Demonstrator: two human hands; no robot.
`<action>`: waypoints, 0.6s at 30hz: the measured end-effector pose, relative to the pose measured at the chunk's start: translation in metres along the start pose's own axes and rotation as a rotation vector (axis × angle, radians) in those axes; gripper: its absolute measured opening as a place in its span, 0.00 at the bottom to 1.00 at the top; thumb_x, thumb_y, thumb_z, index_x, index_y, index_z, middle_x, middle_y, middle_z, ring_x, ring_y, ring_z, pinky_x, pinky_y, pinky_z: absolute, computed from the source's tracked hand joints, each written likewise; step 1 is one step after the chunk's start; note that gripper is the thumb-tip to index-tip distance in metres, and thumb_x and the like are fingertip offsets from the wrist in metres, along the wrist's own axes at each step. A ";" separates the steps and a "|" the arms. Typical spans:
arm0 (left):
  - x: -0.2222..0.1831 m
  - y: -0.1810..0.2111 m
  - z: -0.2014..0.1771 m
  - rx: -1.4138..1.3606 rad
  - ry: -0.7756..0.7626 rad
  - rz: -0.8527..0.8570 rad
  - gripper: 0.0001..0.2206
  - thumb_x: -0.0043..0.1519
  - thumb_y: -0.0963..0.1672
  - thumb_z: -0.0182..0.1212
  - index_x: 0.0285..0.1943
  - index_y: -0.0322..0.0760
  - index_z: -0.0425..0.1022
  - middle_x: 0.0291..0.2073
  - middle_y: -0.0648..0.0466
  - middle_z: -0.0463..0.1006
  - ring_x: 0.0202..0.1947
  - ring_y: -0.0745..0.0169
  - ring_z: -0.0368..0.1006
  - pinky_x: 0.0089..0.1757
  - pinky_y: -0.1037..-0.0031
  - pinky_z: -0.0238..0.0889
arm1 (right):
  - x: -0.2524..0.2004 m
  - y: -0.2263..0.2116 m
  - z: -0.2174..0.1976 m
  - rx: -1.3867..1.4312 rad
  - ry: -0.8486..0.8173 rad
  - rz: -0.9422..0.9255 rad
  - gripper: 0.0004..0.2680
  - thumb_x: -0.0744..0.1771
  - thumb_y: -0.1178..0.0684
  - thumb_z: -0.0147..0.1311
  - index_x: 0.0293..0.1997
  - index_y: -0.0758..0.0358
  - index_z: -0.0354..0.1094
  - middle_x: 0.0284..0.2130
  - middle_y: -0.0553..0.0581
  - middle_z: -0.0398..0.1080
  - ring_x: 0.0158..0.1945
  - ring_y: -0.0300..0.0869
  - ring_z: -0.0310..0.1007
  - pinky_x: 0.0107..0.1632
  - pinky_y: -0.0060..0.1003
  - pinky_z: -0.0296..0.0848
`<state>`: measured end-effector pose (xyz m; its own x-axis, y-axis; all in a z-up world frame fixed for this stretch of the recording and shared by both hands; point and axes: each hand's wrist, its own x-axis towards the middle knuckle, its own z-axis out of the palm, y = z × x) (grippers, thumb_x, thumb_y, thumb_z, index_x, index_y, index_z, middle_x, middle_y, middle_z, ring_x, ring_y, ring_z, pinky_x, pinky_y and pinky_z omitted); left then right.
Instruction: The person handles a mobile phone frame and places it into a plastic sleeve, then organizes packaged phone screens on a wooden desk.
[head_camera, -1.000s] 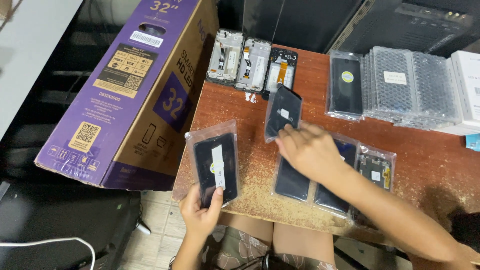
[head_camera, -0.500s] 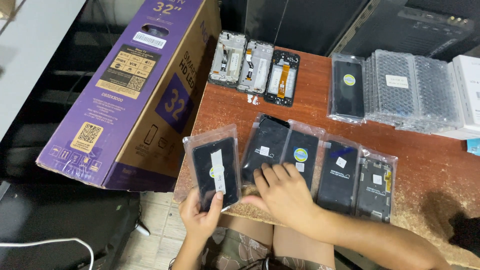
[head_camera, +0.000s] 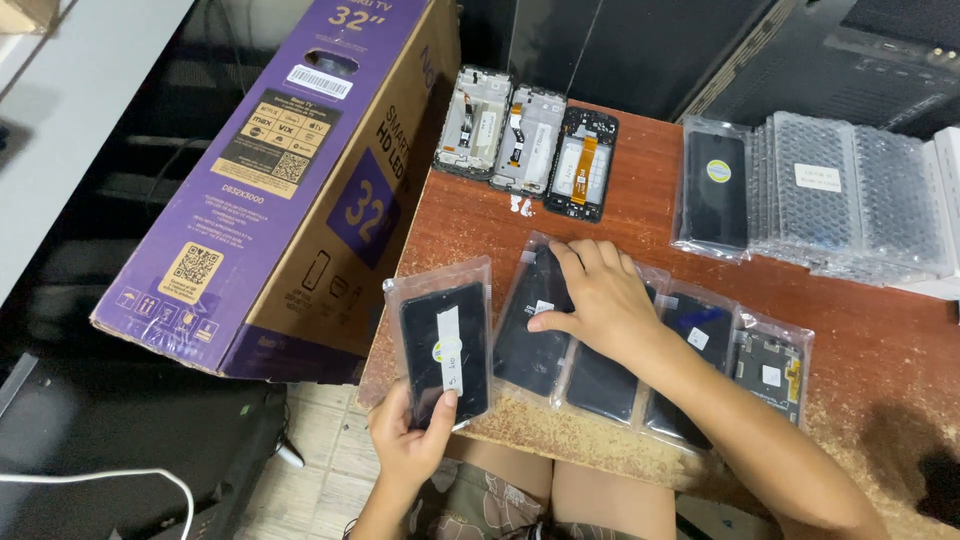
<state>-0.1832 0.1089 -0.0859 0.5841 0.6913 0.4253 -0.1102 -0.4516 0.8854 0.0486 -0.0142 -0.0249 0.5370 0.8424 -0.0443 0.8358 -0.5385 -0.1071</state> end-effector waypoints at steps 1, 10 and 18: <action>0.000 0.001 0.000 0.001 -0.002 -0.001 0.09 0.52 0.45 0.60 0.29 0.35 0.70 0.17 0.61 0.72 0.16 0.77 0.62 0.21 0.85 0.55 | 0.001 0.002 0.001 0.001 -0.001 0.001 0.38 0.56 0.26 0.52 0.64 0.63 0.46 0.50 0.60 0.57 0.51 0.54 0.55 0.52 0.49 0.57; 0.004 0.006 -0.001 -0.032 -0.006 0.004 0.09 0.53 0.45 0.59 0.32 0.34 0.72 0.17 0.62 0.72 0.17 0.77 0.63 0.22 0.85 0.57 | 0.028 0.020 -0.024 0.054 -0.179 -0.017 0.34 0.56 0.32 0.58 0.62 0.60 0.51 0.47 0.57 0.59 0.52 0.51 0.55 0.57 0.46 0.53; 0.002 0.005 -0.003 -0.013 -0.014 -0.030 0.09 0.53 0.46 0.60 0.32 0.35 0.72 0.17 0.63 0.72 0.18 0.78 0.63 0.23 0.84 0.59 | 0.071 0.081 0.004 -0.229 0.178 -0.202 0.16 0.64 0.47 0.50 0.54 0.60 0.63 0.43 0.60 0.70 0.47 0.54 0.69 0.45 0.47 0.70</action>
<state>-0.1848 0.1097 -0.0803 0.5988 0.6962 0.3958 -0.1031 -0.4231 0.9002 0.1538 0.0021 -0.0406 0.3525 0.9266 0.1308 0.9203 -0.3686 0.1308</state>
